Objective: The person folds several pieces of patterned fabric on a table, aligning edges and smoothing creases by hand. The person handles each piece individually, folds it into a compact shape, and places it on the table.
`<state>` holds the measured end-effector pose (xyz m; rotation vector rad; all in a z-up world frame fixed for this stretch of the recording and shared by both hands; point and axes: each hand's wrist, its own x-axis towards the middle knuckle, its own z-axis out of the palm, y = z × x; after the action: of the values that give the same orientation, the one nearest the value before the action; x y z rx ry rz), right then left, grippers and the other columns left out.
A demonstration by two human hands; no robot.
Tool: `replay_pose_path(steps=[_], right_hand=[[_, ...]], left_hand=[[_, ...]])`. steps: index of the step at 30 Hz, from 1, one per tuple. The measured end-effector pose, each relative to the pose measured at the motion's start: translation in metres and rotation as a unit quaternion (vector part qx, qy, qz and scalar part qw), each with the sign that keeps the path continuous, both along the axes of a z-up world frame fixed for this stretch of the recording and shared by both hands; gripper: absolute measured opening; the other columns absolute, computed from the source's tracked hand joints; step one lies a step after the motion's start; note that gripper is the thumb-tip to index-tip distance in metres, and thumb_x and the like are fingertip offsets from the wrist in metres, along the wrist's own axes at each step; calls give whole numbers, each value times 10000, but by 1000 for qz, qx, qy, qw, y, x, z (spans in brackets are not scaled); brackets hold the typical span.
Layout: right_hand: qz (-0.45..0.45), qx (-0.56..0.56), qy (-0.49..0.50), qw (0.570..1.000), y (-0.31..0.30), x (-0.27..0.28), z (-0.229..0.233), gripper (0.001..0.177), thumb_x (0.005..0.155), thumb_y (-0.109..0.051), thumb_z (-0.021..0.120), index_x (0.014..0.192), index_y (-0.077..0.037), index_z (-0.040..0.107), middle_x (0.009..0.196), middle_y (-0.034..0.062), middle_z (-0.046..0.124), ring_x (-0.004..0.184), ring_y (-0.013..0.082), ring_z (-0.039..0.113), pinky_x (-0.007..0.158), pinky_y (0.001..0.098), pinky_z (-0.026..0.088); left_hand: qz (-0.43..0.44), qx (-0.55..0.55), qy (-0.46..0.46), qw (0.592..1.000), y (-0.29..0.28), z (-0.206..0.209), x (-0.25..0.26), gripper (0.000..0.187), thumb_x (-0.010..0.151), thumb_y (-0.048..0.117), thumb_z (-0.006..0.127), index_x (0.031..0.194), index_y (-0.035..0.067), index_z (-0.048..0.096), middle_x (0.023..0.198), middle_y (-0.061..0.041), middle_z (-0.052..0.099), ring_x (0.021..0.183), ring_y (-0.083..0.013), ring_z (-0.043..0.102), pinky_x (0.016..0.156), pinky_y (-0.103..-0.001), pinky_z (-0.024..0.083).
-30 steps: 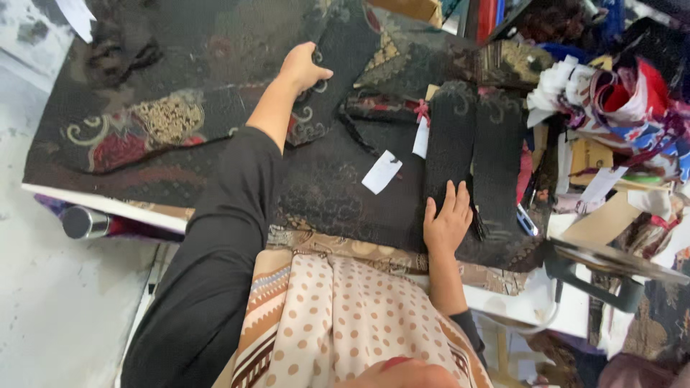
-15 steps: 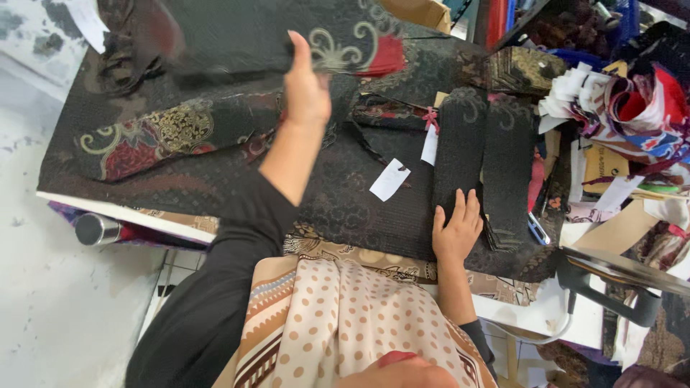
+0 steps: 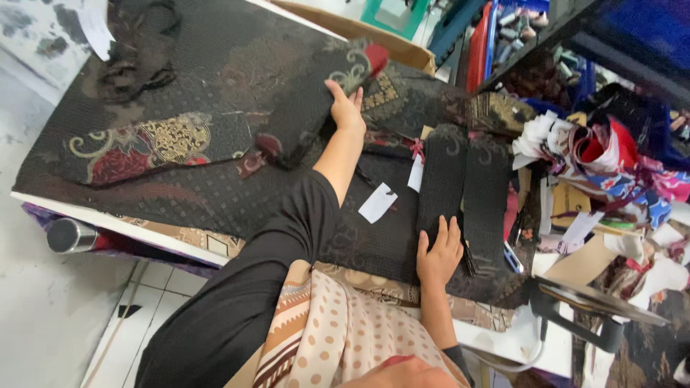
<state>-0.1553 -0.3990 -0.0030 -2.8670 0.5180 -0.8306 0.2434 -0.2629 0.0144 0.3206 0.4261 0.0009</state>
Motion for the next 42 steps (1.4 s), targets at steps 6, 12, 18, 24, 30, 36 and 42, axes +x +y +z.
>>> replay_pose_path(steps=[6, 12, 18, 24, 30, 36, 42], right_hand=[[-2, 7, 1, 1000, -3, 6, 1, 560, 1001, -346, 629, 1488, -86, 535, 1597, 178, 449, 1442, 360, 442, 1140, 515, 356], [-3, 18, 6, 1000, 1, 1, 7, 567, 992, -345, 639, 1484, -83, 532, 1596, 181, 445, 1446, 359, 439, 1136, 519, 350], [2, 35, -10, 999, 4, 0, 13, 615, 960, -377, 679, 1478, -78, 533, 1591, 202, 447, 1433, 373, 449, 1141, 521, 352], [-7, 5, -9, 1000, 2, 8, 19, 733, 817, -386, 770, 1443, -79, 545, 1524, 237, 473, 1354, 423, 492, 1093, 539, 398], [-24, -58, 136, 989, -3, 30, 12, 805, 781, -225, 757, 1520, -76, 475, 1440, 384, 471, 1271, 519, 525, 950, 520, 508], [0, 36, 134, 990, -19, 23, 18, 735, 864, -209, 724, 1533, -99, 440, 1449, 323, 512, 1275, 465, 574, 902, 469, 557], [16, 51, 10, 999, -13, 1, 11, 709, 841, -199, 730, 1487, -69, 468, 1431, 280, 549, 1153, 443, 615, 906, 486, 548]], left_hand=[[-15, 20, -9, 1000, 7, 21, 3, 1008, 911, 681, 520, 1523, -97, 328, 1494, -259, 425, 1298, -431, 525, 1022, -394, 564], [-36, 31, -71, 996, 1, 28, 1, 949, 957, 616, 543, 1517, -115, 314, 1545, -254, 422, 1386, -437, 496, 1104, -438, 479], [-119, 177, -193, 958, -17, 43, -68, 851, 1012, 228, 586, 1633, 139, 11, 1639, -168, 199, 1513, -326, 273, 1188, -401, 320], [-444, 333, -336, 761, -16, -11, -248, 839, 970, 183, 658, 1656, 85, 184, 1647, -198, 335, 1508, -284, 349, 1186, -415, 339], [-609, 238, -168, 738, -29, -60, -253, 946, 914, 323, 668, 1630, 82, 98, 1600, -173, 398, 1398, -284, 472, 1118, -414, 404], [-605, 286, -171, 723, -64, -71, -244, 886, 939, 321, 666, 1603, 33, 155, 1410, -133, 568, 1198, -223, 586, 1002, -365, 475], [-551, 386, -252, 696, -91, -62, -247, 543, 934, 334, 717, 1301, -42, 580, 1049, -102, 677, 891, -189, 644, 781, -329, 532]])
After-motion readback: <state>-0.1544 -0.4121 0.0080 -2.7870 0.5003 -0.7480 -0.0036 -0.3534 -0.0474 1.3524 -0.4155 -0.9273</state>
